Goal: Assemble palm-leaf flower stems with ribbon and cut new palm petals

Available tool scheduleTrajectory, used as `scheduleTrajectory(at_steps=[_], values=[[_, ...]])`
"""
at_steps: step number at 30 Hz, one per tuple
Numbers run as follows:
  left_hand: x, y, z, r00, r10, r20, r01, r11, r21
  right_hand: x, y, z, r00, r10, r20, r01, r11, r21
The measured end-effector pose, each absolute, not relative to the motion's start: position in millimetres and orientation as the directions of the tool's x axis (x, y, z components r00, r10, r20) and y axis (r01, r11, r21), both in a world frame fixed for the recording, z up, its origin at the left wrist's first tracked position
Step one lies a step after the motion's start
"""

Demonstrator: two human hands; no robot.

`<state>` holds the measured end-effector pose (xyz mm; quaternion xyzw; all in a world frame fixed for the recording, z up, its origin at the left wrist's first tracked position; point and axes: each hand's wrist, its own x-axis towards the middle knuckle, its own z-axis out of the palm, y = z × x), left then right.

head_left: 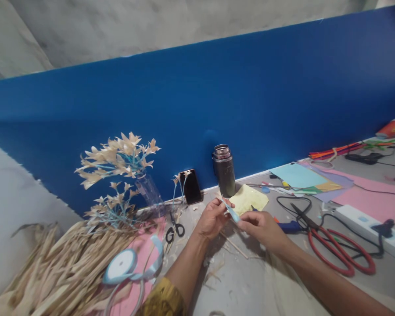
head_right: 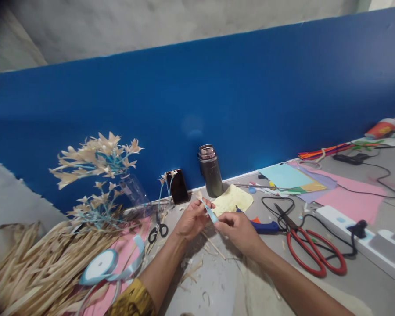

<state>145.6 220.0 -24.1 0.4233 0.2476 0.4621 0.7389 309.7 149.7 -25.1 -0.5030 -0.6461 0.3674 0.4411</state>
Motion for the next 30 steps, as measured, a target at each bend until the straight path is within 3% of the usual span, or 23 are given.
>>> scheduleTrajectory(at_steps=[3,6,8,12,17,24,28,30], values=[[154.1,219.4,-29.4,0.336,0.942,-0.027,-0.454,0.187,0.871,312.4,147.2,-27.0,-0.051,0.936,0.349,0.527,0.322,-0.786],[165.5,217.1,-38.2,0.181,0.980,-0.085,-0.430,0.157,0.889,313.0,144.6,-32.4,-0.098,0.854,0.511,0.800,0.373,-0.470],[172.4,214.8,-43.5,0.066,0.989,-0.129,-0.410,0.144,0.901,311.6,143.6,-37.0,-0.129,0.837,0.532,0.881,0.344,-0.326],[180.1,210.9,-46.5,-0.073,0.976,-0.207,-0.401,0.162,0.902,306.3,143.5,-44.9,-0.175,0.825,0.537,0.901,0.355,-0.252],[181.6,206.3,-35.7,-0.003,0.952,-0.307,-0.474,0.269,0.838,306.4,146.4,-50.3,-0.192,0.803,0.563,0.853,0.421,-0.309],[179.8,199.8,-22.0,0.198,0.924,-0.327,-0.569,0.380,0.729,314.4,142.4,-34.7,-0.086,0.817,0.570,0.744,0.433,-0.509],[182.0,200.1,-23.5,0.185,0.939,-0.288,-0.602,0.341,0.722,313.9,137.0,-21.5,0.048,0.927,0.372,0.540,0.289,-0.790],[183.4,200.0,-24.7,0.150,0.951,-0.272,-0.600,0.306,0.739,314.1,136.5,-20.3,0.073,0.954,0.290,0.482,0.221,-0.848]])
